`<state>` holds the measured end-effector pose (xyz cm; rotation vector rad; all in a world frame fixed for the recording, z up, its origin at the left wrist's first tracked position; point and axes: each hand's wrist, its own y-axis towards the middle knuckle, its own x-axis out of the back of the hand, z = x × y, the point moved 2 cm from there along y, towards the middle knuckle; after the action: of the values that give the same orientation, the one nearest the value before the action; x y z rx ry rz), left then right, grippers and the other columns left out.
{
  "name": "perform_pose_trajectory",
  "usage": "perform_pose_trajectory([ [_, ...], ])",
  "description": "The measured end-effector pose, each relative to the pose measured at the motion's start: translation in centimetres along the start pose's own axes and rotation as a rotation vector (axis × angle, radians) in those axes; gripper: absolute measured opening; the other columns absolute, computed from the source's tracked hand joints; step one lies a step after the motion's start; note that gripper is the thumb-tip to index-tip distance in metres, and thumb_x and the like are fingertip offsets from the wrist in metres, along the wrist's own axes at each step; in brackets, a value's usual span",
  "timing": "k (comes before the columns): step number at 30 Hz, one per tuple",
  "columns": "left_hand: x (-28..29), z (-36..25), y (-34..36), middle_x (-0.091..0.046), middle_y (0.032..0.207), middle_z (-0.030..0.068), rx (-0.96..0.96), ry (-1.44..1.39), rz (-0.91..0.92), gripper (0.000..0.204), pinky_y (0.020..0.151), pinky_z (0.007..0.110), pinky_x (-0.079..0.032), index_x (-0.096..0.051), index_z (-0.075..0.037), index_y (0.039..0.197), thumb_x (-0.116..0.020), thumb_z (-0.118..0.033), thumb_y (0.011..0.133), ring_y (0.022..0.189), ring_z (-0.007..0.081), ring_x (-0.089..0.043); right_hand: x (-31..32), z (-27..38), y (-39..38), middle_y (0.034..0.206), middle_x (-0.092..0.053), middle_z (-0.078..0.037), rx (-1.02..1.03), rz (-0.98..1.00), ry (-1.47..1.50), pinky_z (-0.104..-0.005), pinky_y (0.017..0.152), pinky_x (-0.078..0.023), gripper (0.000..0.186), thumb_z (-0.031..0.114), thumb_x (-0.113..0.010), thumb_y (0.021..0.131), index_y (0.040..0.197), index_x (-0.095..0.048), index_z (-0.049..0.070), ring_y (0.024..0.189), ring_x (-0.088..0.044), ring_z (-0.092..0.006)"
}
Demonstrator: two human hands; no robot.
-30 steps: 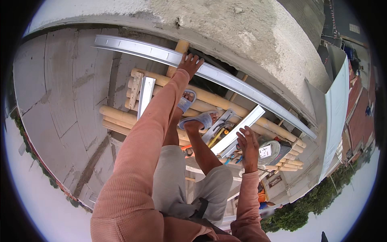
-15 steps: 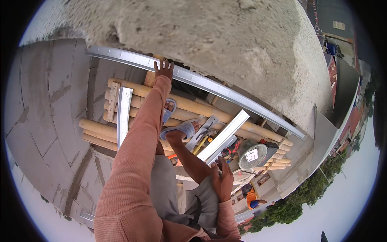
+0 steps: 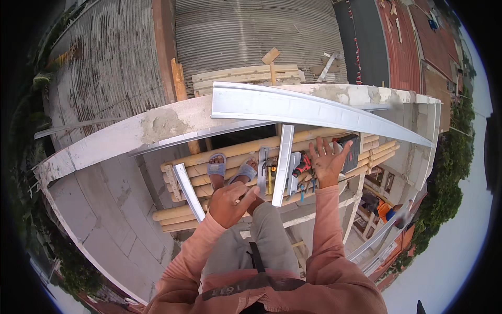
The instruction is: The person measures a metal beam with a tape measure, marks it with a pen, and cuts it using shears while standing on a construction platform.
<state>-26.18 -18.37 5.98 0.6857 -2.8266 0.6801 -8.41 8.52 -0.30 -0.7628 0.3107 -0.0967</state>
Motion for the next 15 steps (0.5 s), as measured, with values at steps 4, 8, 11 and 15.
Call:
perform_pose_trajectory([
  [4, 2.6, -13.9, 7.8, -0.045, 0.143, 0.0182, -0.550, 0.729, -0.308, 0.081, 0.115, 0.051, -0.030, -0.047, -0.007, 0.145, -0.082, -0.030, 0.075, 0.138, 0.0366, -0.038, -5.3, 2.5, 4.2, 0.151, -0.033, -0.016, -0.168, 0.215, 0.101, -0.0624, 0.108, -0.034, 0.093, 0.062, -0.070, 0.083, 0.150, -0.028, 0.015, 0.130, -0.045, -0.0344],
  [8, 1.4, -12.3, 17.1, -0.019, 0.161, 0.0190, -0.207, 1.351, 0.150, 0.125, 0.121, 0.058, 0.000, -0.006, -0.019, 0.160, -0.082, -0.057, 0.069, 0.153, 0.0348, -0.010, -7.7, 3.8, 6.2, 0.135, -0.056, -0.011, -0.181, 0.246, 0.250, -0.0607, 0.104, -0.041, 0.065, 0.050, -0.067, 0.091, 0.141, -0.046, 0.014, 0.124, -0.055, -0.0335],
  [11, 1.3, -10.5, 18.4, -0.032, 0.153, 0.0183, -0.263, 1.460, 0.181, 0.119, 0.121, 0.055, -0.013, -0.015, -0.016, 0.159, -0.084, -0.052, 0.068, 0.147, 0.0360, -0.024, -7.6, 3.0, 5.8, 0.133, -0.058, -0.012, -0.160, 0.205, 0.245, -0.0595, 0.097, -0.047, 0.062, 0.042, -0.071, 0.091, 0.139, -0.045, 0.012, 0.117, -0.060, -0.0346],
  [15, -1.6, -8.8, 17.1, -0.051, 0.126, 0.0156, -0.353, 1.237, 0.131, 0.094, 0.107, 0.049, -0.037, -0.036, -0.010, 0.144, -0.083, -0.038, 0.068, 0.124, 0.0359, -0.047, -4.5, 4.1, 3.8, 0.120, -0.062, -0.013, -0.132, -0.171, 0.079, -0.0532, 0.090, -0.054, 0.053, 0.041, -0.075, 0.088, 0.126, -0.052, 0.012, 0.106, -0.065, -0.0322],
])
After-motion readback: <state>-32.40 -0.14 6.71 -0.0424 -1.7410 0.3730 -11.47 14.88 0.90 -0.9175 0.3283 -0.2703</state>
